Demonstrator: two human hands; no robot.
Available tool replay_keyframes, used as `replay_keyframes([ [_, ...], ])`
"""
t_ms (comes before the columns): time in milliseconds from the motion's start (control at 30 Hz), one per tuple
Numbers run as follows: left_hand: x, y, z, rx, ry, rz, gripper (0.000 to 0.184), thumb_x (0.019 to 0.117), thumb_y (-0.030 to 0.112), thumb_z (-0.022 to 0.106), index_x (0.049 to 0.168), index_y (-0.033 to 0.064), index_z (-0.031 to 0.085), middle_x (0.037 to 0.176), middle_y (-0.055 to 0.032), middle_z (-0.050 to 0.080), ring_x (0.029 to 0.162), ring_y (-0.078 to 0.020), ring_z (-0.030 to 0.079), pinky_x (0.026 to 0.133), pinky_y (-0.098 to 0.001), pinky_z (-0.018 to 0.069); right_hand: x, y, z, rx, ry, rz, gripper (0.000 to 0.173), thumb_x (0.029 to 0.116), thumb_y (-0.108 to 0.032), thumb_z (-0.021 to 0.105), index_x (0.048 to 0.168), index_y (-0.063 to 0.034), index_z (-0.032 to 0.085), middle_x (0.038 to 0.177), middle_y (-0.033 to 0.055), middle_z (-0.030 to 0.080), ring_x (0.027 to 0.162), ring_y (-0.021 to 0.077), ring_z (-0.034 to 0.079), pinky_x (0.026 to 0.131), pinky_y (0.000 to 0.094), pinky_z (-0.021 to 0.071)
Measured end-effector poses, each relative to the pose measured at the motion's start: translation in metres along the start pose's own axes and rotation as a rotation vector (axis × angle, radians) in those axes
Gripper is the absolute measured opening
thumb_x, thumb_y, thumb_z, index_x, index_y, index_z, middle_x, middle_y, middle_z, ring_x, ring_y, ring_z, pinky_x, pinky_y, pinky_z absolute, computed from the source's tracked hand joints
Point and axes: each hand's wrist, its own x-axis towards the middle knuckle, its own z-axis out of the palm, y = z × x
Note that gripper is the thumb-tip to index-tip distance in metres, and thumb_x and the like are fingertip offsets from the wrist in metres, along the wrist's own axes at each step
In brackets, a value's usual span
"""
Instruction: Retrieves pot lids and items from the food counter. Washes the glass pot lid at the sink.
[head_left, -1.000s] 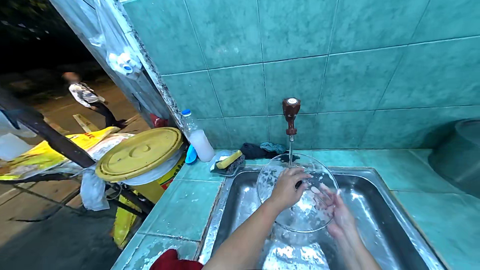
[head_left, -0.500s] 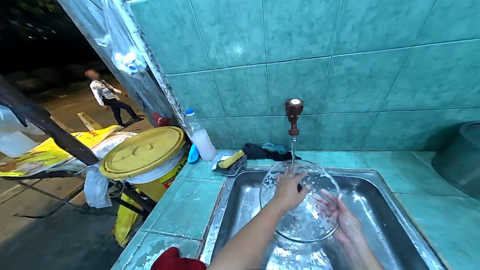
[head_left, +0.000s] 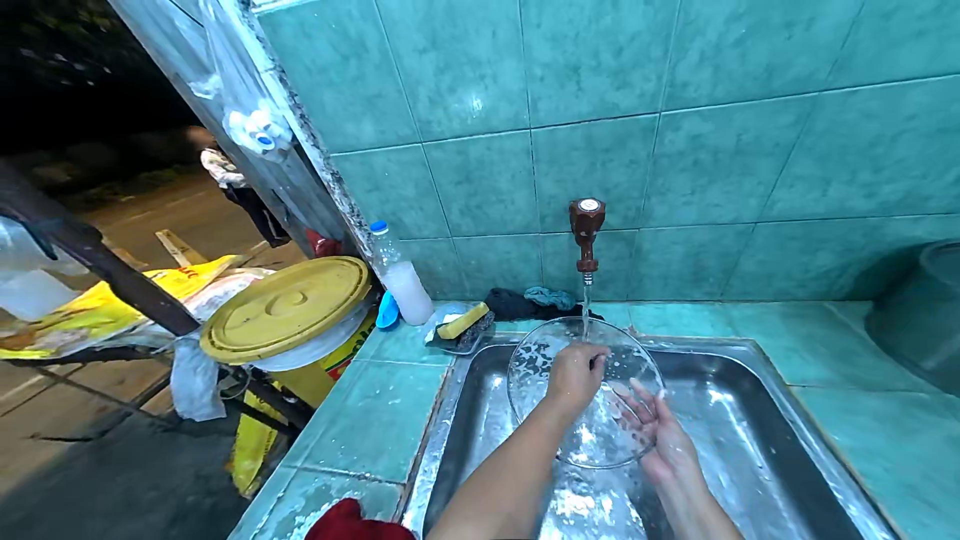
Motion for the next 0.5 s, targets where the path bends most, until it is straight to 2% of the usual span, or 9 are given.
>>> replay_keyframes([
  [67, -0.004, -0.003, 0.0, -0.02, -0.045, 0.087, 0.032, 0.1049, 0.021, 0.053, 0.129, 0.0091, 0.071, 0.126, -0.012, 0.07, 0.117, -0.0231, 0.066, 0.106, -0.0396, 0.0492, -0.001, -0.006, -0.005, -0.04, 0.012, 0.0, 0.054, 0.1134, -0.041, 0.021, 0.125, -0.0011, 0.056, 0.095, 0.011, 0.075, 0.076, 0.0204, 0.075, 0.065, 0.0317, 0.0613],
  [133, -0.009, -0.01, 0.003, -0.013, -0.098, 0.196, 0.034, 0.1041, 0.022, 0.055, 0.134, 0.0092, 0.067, 0.139, -0.012, 0.063, 0.13, -0.0247, 0.058, 0.114, -0.0406, 0.0431, -0.001, -0.013, -0.013, -0.079, 0.014, -0.02, 0.055, 0.1135, -0.041, 0.019, 0.124, -0.0018, 0.056, 0.092, 0.009, 0.076, 0.073, 0.0179, 0.074, 0.063, 0.0302, 0.0612],
  [200, -0.013, -0.013, 0.008, -0.032, -0.075, 0.231, 0.038, 0.1028, 0.028, 0.06, 0.136, 0.0107, 0.066, 0.144, -0.012, 0.06, 0.136, -0.0265, 0.054, 0.117, -0.0419, 0.0399, 0.001, -0.019, -0.022, -0.091, -0.007, -0.035, 0.057, 0.1133, -0.043, 0.019, 0.125, -0.0021, 0.057, 0.094, 0.0093, 0.077, 0.074, 0.0183, 0.075, 0.064, 0.0303, 0.0618],
  [300, -0.017, -0.013, 0.006, -0.06, -0.057, 0.25, 0.047, 0.1021, 0.035, 0.061, 0.143, 0.0127, 0.06, 0.145, -0.0092, 0.059, 0.14, -0.0236, 0.05, 0.12, -0.0418, 0.036, 0.004, -0.024, -0.028, -0.083, -0.029, -0.033, 0.057, 0.1133, -0.042, 0.019, 0.125, -0.0018, 0.057, 0.094, 0.0107, 0.077, 0.073, 0.0198, 0.075, 0.063, 0.0309, 0.0622],
  [400, -0.021, -0.018, -0.012, 0.044, -0.008, 0.156, 0.054, 0.1043, 0.048, 0.051, 0.151, 0.0212, 0.053, 0.153, -0.0034, 0.053, 0.147, -0.0223, 0.041, 0.125, -0.0483, 0.0237, 0.007, -0.032, -0.036, -0.083, -0.035, -0.009, 0.056, 0.1133, -0.042, 0.019, 0.125, -0.0028, 0.057, 0.093, 0.0097, 0.077, 0.074, 0.0193, 0.075, 0.063, 0.0305, 0.0623],
  [433, -0.022, -0.024, -0.02, 0.078, 0.014, 0.073, 0.056, 0.1048, 0.05, 0.049, 0.153, 0.0226, 0.05, 0.157, -0.0053, 0.048, 0.151, -0.0248, 0.036, 0.126, -0.0522, 0.0186, 0.01, -0.033, -0.04, -0.079, -0.051, -0.001, 0.056, 0.1133, -0.042, 0.019, 0.125, -0.0033, 0.057, 0.093, 0.0093, 0.077, 0.074, 0.0192, 0.076, 0.064, 0.0305, 0.0627],
  [467, -0.022, -0.031, -0.027, 0.064, 0.04, -0.019, 0.059, 0.1042, 0.049, 0.051, 0.156, 0.0197, 0.046, 0.161, -0.0104, 0.042, 0.152, -0.0288, 0.032, 0.126, -0.0557, 0.0176, 0.012, -0.035, -0.045, -0.08, -0.064, 0.003, 0.055, 0.1132, -0.042, 0.019, 0.124, -0.0037, 0.057, 0.093, 0.0089, 0.077, 0.074, 0.0185, 0.076, 0.064, 0.0298, 0.0628],
  [500, -0.022, -0.039, -0.033, -0.021, 0.058, -0.119, 0.065, 0.1026, 0.045, 0.057, 0.158, 0.0155, 0.041, 0.163, -0.0155, 0.037, 0.152, -0.0315, 0.033, 0.124, -0.0561, 0.0223, 0.013, -0.036, -0.048, -0.085, -0.063, 0.013, 0.055, 0.1132, -0.042, 0.019, 0.123, -0.0038, 0.058, 0.092, 0.0084, 0.077, 0.074, 0.0177, 0.076, 0.064, 0.029, 0.0627],
])
